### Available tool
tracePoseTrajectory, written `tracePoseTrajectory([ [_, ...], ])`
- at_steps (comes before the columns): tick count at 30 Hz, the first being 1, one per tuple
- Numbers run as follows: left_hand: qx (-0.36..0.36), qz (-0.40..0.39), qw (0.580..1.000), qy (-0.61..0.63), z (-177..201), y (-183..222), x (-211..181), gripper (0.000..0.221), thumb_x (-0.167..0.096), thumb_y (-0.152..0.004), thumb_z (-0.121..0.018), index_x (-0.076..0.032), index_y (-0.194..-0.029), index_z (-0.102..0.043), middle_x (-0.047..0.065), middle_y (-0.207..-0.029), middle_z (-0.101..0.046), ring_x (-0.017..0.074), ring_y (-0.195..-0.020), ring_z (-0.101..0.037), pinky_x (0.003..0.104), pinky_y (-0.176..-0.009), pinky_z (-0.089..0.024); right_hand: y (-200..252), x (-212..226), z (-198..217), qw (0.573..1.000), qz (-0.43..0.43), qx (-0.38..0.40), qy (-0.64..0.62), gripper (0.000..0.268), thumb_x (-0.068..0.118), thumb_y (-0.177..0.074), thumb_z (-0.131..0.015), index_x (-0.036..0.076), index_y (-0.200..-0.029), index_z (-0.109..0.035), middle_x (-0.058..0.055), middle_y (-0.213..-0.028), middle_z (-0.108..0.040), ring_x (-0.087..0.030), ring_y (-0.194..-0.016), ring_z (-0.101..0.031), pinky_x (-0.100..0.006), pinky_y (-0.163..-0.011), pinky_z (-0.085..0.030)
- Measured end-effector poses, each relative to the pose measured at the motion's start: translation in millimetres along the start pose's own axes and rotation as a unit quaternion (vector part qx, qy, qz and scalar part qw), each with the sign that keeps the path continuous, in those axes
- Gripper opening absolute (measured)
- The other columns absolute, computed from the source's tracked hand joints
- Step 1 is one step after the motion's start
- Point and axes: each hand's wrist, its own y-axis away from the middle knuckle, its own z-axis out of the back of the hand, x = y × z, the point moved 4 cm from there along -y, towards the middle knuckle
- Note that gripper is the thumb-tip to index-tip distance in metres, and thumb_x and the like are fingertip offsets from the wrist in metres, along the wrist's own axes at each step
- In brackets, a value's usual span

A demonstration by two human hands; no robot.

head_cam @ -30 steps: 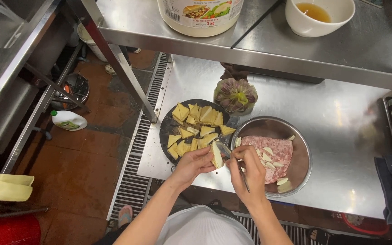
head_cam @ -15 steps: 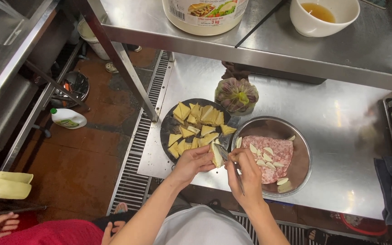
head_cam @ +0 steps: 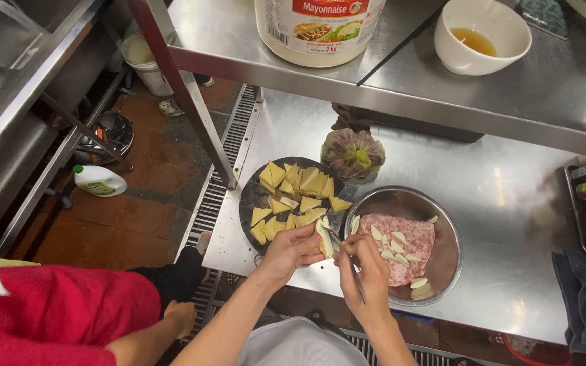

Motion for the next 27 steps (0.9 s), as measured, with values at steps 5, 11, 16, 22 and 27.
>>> tracePoseTrajectory([
  [5,-0.012,-0.012,1.0,0.017,-3,-5,8,0.054,-0.012,-0.085,-0.078,0.0,-0.136,-0.067,0.004,-0.106,-0.069,0.0152,-0.096,-0.065,0.042,-0.094,-0.063,1,-5,1,0.996,-0.081,-0.03,-0.018,0.02,0.003,-0.097,-0.056,0.006,-0.078,-0.05,-0.008,-0.087,-0.059,-0.015,-0.077,-0.065,-0.027,-0.063,-0.056],
  [11,-0.026,-0.018,0.998,0.055,-10,0,9,0.05,-0.009,-0.088,-0.074,0.0,-0.136,-0.067,0.009,-0.119,-0.074,0.0187,-0.102,-0.069,0.041,-0.094,-0.061,10,-35,-7,0.969,-0.223,-0.053,-0.092,0.02,0.006,-0.096,-0.063,0.007,-0.081,-0.051,-0.007,-0.092,-0.06,-0.015,-0.067,-0.073,-0.029,-0.063,-0.068],
  [16,-0.045,-0.023,0.996,0.075,-10,-1,15,0.051,-0.009,-0.089,-0.073,-0.004,-0.14,-0.066,0.004,-0.116,-0.073,0.0145,-0.099,-0.066,0.041,-0.094,-0.06,16,-58,-12,0.946,-0.282,-0.07,-0.143,0.016,0.005,-0.095,-0.066,0.006,-0.083,-0.054,-0.01,-0.102,-0.06,-0.02,-0.064,-0.077,-0.031,-0.064,-0.068],
  [22,-0.109,-0.01,0.992,0.061,-20,6,13,0.053,-0.013,-0.082,-0.078,0.0,-0.133,-0.069,0.014,-0.121,-0.073,0.0217,-0.107,-0.069,0.044,-0.096,-0.062,39,-99,-20,0.854,-0.408,-0.19,-0.262,0.013,-0.004,-0.092,-0.067,0.001,-0.087,-0.056,-0.017,-0.088,-0.061,-0.031,-0.061,-0.073,-0.036,-0.068,-0.063],
  [27,-0.134,0.029,0.986,0.099,-23,8,19,0.056,-0.008,-0.081,-0.079,0.002,-0.135,-0.065,0.015,-0.113,-0.072,0.0233,-0.102,-0.07,0.046,-0.101,-0.06,70,-154,-13,0.716,-0.432,-0.317,-0.448,0.017,-0.014,-0.088,-0.066,0.003,-0.087,-0.064,-0.017,-0.087,-0.069,-0.027,-0.075,-0.07,-0.032,-0.073,-0.063],
])
